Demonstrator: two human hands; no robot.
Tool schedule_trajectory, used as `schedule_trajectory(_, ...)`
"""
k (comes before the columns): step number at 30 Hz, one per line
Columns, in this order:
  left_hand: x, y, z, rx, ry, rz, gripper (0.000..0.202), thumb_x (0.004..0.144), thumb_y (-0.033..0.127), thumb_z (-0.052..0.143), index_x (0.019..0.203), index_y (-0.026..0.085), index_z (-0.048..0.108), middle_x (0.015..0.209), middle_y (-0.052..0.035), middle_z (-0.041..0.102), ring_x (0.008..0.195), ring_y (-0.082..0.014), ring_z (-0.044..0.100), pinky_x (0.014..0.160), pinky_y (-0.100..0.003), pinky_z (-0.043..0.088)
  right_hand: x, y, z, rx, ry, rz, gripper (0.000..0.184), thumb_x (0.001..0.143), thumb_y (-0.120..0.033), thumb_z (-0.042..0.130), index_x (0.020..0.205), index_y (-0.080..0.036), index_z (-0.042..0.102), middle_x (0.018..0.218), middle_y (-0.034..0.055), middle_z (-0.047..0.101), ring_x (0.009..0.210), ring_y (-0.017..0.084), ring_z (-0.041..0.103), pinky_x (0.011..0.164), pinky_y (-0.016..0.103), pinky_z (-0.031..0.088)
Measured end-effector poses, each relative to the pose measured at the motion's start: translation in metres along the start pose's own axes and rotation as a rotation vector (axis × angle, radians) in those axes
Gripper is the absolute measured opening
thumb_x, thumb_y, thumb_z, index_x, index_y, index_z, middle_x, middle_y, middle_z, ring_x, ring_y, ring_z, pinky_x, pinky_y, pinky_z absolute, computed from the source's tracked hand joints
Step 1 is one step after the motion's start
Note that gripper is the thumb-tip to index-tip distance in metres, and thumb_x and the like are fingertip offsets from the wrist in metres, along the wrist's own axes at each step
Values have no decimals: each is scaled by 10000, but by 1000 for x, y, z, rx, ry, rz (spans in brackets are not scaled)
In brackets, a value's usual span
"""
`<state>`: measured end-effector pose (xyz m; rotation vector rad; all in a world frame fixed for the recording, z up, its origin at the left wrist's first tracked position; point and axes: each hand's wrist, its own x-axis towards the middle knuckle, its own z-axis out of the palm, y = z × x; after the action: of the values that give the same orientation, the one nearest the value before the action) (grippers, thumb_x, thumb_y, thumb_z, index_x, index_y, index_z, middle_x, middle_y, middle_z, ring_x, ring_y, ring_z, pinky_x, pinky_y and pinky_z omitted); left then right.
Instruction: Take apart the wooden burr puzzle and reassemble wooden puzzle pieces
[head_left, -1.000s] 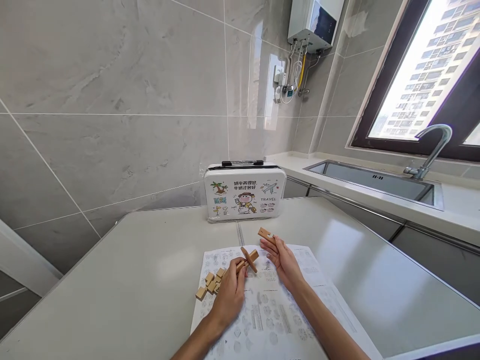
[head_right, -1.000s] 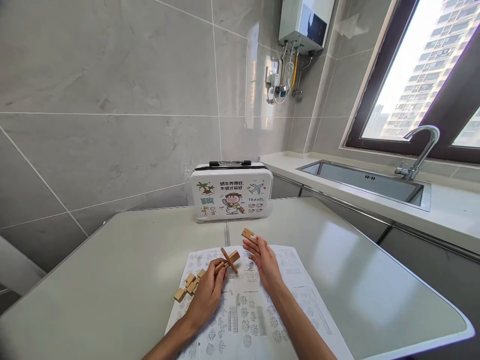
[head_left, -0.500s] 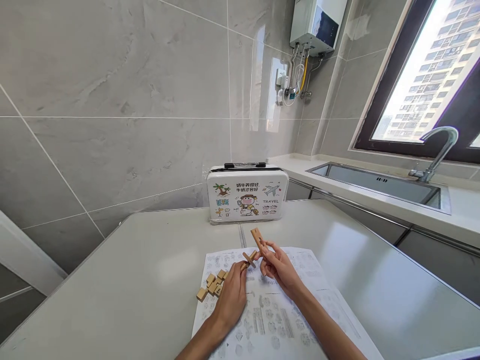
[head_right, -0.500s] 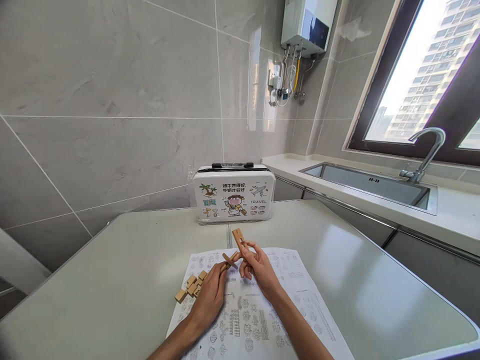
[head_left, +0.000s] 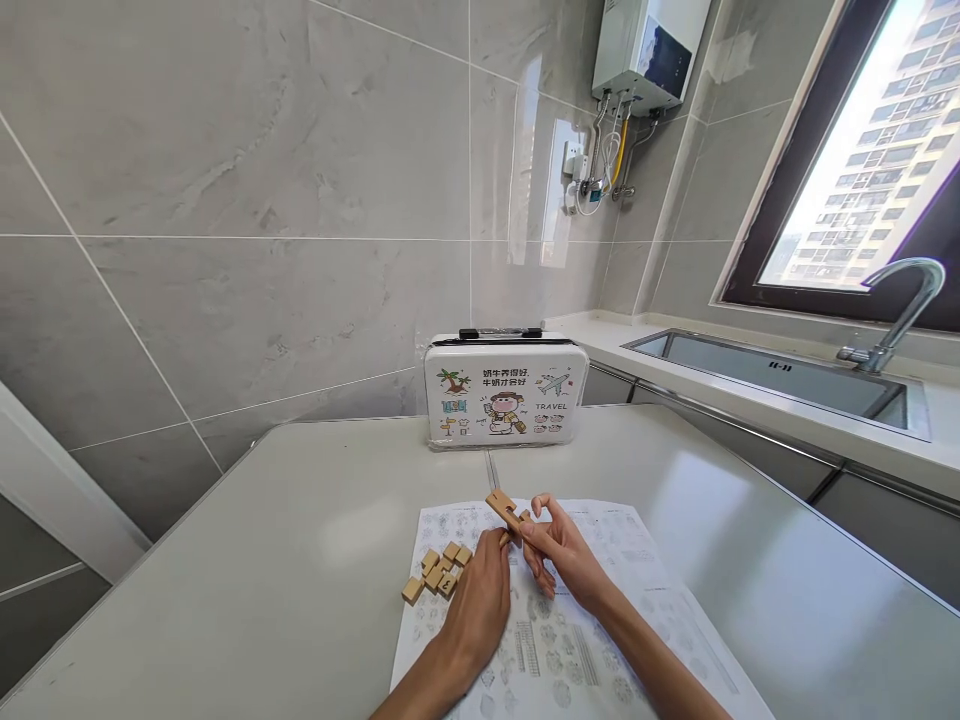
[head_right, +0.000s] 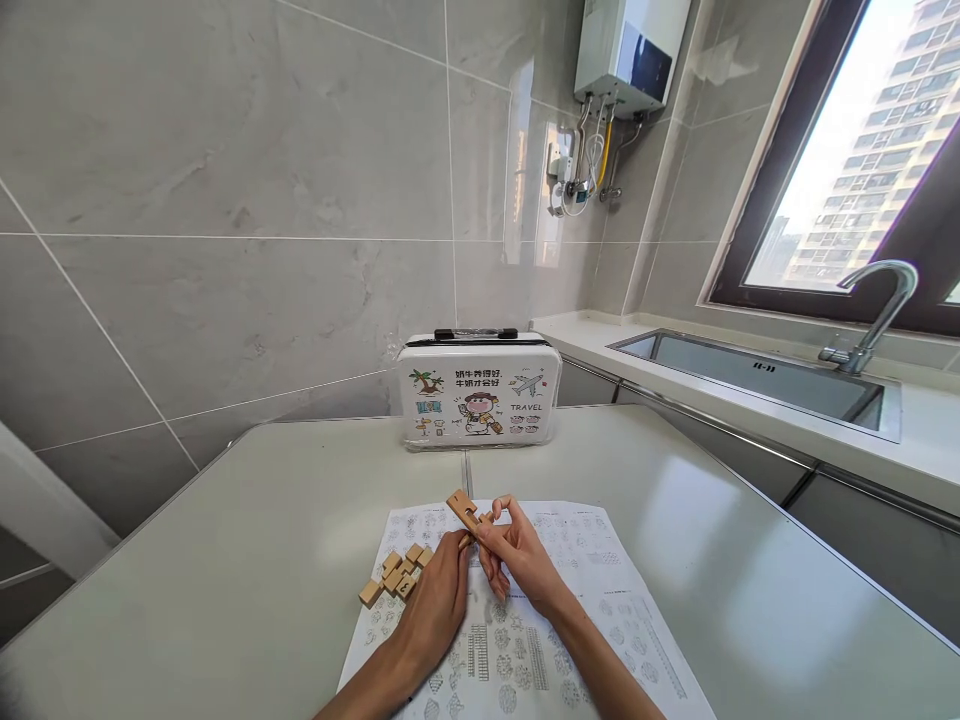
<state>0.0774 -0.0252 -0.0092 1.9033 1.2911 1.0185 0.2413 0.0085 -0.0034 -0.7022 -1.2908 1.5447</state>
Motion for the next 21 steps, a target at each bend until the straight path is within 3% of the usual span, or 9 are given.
schedule_trajectory(8,-1,-6,2,-53,32,-9,264,1065,392,362,1060,229,570,935,-75,651,835,-254,625,779,-382,453,2,6,-1,-63,-26,48,502,921,-634,620,888,-280,266,550,-78,653,294,136,545,302,165,261)
schedule_trajectory(16,-2,-5,3,-17,52,-43,246,1063,396,351,1026,227,525,913,-65,640,800,-242,609,723,-365,430,1,0,0,-94,-35,114,523,884,-666,640,873,-267,303,630,-42,692,345,131,578,333,183,312)
schedule_trajectory(21,-1,-5,3,-62,85,-49,235,1060,407,363,1027,227,511,935,-63,647,831,-242,620,758,-380,448,0,1,1,-134,-42,173,512,883,-685,615,881,-262,328,621,-52,680,316,124,552,310,184,282)
